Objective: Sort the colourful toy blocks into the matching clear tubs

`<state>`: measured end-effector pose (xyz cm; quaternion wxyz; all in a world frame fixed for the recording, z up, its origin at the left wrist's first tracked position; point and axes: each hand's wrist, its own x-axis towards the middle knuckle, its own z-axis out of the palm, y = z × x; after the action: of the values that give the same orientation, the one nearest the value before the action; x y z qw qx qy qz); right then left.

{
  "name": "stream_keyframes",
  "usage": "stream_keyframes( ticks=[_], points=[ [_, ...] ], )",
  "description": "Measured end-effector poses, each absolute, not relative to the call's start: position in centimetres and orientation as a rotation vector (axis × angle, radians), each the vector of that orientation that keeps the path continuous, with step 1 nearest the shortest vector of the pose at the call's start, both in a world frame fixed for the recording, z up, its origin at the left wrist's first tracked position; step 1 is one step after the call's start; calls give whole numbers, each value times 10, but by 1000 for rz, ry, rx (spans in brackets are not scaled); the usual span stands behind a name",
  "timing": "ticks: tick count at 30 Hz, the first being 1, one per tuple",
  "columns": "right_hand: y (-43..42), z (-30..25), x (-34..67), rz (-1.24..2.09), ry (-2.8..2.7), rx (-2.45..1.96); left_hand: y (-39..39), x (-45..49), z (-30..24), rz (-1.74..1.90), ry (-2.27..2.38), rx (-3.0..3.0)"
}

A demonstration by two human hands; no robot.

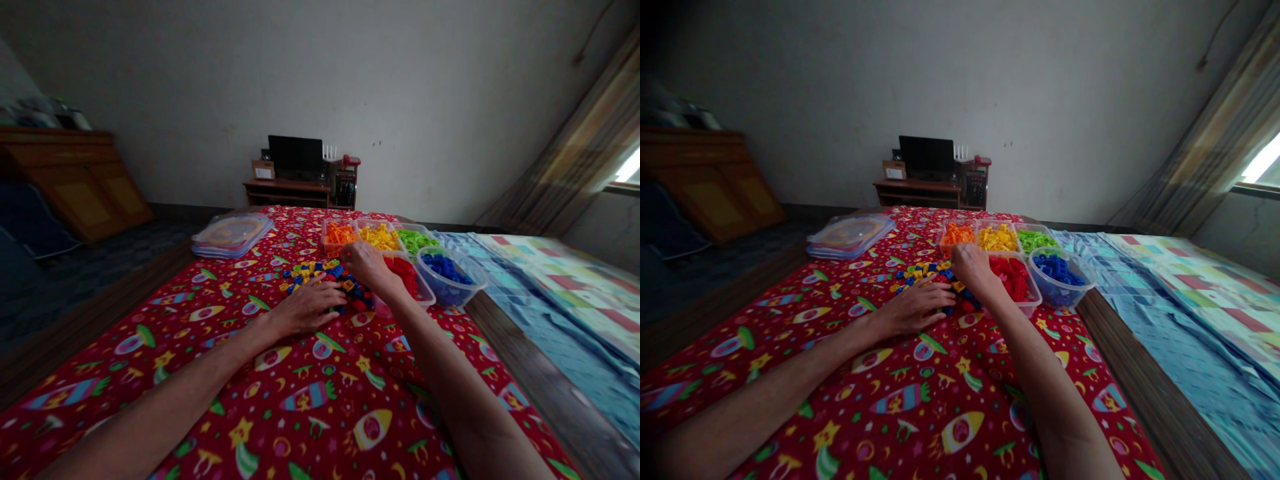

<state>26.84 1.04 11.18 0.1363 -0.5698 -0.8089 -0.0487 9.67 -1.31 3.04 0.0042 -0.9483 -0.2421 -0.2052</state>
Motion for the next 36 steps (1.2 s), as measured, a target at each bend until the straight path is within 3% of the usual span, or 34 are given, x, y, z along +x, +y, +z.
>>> stream_keyframes(
  ticks=[8,16,27,36],
  points=[
    [16,93,265,26,-2541,-1468,18,60,36,-1181,-1137,-2754],
    [18,68,249,-139,-2772,-1410,30,45,13,-1218,-1436,-2696],
    [9,92,251,-67,-2600,-1630,35,40,9,-1451,-1579,-2659],
    [12,99,255,107,-2509,-1501,35,41,11,-1481,-1602,-2634]
  ],
)
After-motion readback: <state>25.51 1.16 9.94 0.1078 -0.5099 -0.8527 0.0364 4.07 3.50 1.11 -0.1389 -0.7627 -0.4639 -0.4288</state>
